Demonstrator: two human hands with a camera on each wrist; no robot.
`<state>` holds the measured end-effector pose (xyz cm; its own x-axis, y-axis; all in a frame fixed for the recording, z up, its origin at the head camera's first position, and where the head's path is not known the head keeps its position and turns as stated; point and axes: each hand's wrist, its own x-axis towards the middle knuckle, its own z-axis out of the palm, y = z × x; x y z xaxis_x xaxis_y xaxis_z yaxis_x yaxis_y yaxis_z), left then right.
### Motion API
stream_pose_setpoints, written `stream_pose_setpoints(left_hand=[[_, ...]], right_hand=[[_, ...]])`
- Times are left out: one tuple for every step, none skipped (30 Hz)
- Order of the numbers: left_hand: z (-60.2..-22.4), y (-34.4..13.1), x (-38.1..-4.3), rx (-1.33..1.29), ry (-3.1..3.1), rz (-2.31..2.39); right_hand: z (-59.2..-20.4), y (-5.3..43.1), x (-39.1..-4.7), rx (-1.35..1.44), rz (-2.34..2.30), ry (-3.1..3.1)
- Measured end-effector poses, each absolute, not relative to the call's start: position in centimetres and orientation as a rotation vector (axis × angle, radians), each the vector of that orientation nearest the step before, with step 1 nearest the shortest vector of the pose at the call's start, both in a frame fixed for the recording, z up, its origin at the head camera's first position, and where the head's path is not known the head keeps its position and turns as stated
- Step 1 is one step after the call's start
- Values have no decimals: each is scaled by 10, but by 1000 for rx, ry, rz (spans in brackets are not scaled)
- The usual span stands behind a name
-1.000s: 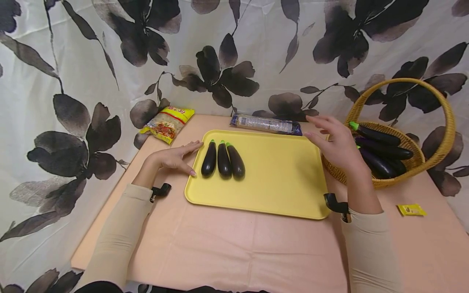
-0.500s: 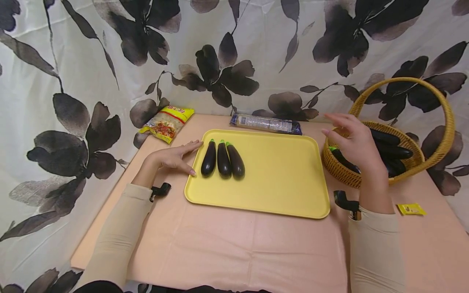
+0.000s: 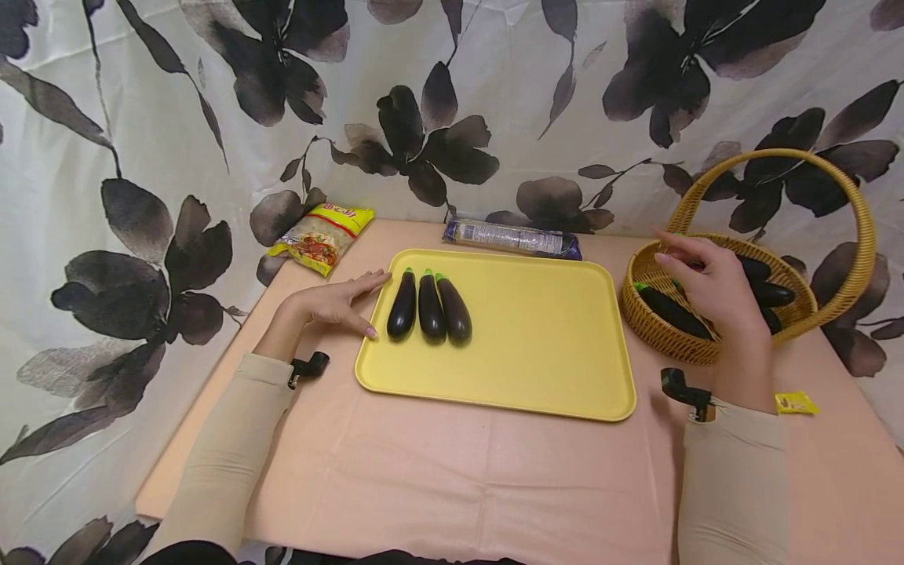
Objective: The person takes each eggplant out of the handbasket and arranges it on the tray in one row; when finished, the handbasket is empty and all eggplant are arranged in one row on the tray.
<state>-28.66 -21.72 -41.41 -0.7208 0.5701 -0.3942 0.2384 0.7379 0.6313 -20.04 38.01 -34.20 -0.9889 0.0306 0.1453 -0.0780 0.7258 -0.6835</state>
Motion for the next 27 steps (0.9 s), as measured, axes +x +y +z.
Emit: stream_pose_setpoints(left_hand=[[-414, -217, -287, 608, 2353, 746], [-414, -217, -287, 607, 2352, 746], [-414, -217, -287, 607, 2352, 745], [-414, -217, -287, 607, 2351, 744], [-415, -217, -287, 607, 2351, 743], [-415, -217, -286, 608, 2350, 744], [-415, -217, -286, 607, 2351, 742], [-415, -217, -286, 609, 2352, 741], [-415, -217, -286, 609, 2353, 740], [-415, -217, -286, 609, 2354, 738], [-415, -217, -286, 610, 2356, 737], [-414, -217, -286, 611, 2357, 735], [-414, -217, -286, 611, 2359, 733], [-414, -217, -286, 611, 2360, 731], [-414, -217, -285, 611, 2360, 731], [-415, -217, -286, 611, 2361, 730], [-415, -217, -286, 612, 2361, 729], [-415, -217, -286, 612, 2361, 728], [-415, -217, -286, 612, 2361, 729], [-416, -217, -286, 613, 2362, 730], [-416, -217, -286, 612, 2361, 733], [-416, -217, -286, 612, 2361, 735], [-416, -217, -286, 612, 2361, 736], [-416, -217, -286, 611, 2360, 739], [-416, -217, -286, 610, 2359, 742], [-416, -217, -285, 608, 2358, 745], [-416, -217, -285, 607, 2357, 749]], right_hand=[[-344, 383, -201, 21, 1123, -2798], [-346, 385, -201, 6, 1129, -2815], [-348, 388, -202, -12, 1138, -2835], [-350, 391, -203, -29, 1140, -2858], [-352, 393, -204, -54, 1139, -2887], [-354, 396, -204, -81, 1147, -2912], [-355, 398, -205, -108, 1159, -2936], [-357, 399, -205, -143, 1154, -2967], [-358, 401, -206, -168, 1167, -2989], [-359, 402, -206, -184, 1180, -3011], [-361, 404, -207, -192, 1192, -3031], [-362, 405, -207, -188, 1203, -3047], [-364, 407, -207, -175, 1206, -3064], [-365, 408, -208, -161, 1194, -3083], [-367, 410, -209, -138, 1198, -3096], [-368, 412, -210, -119, 1187, -3115], [-369, 413, -210, -106, 1179, -3132], [-370, 414, -211, -94, 1166, -3150], [-372, 415, -211, -88, 1162, -3167], [-373, 416, -212, -85, 1160, -3180], [-373, 416, -212, -84, 1171, -3192], [-374, 417, -212, -85, 1173, -3205], [-374, 417, -212, -90, 1180, -3217], [-374, 417, -212, -94, 1175, -3229], [-374, 417, -212, -99, 1177, -3239], [-375, 417, -212, -101, 1177, -3247], [-375, 417, -212, -104, 1178, -3253]])
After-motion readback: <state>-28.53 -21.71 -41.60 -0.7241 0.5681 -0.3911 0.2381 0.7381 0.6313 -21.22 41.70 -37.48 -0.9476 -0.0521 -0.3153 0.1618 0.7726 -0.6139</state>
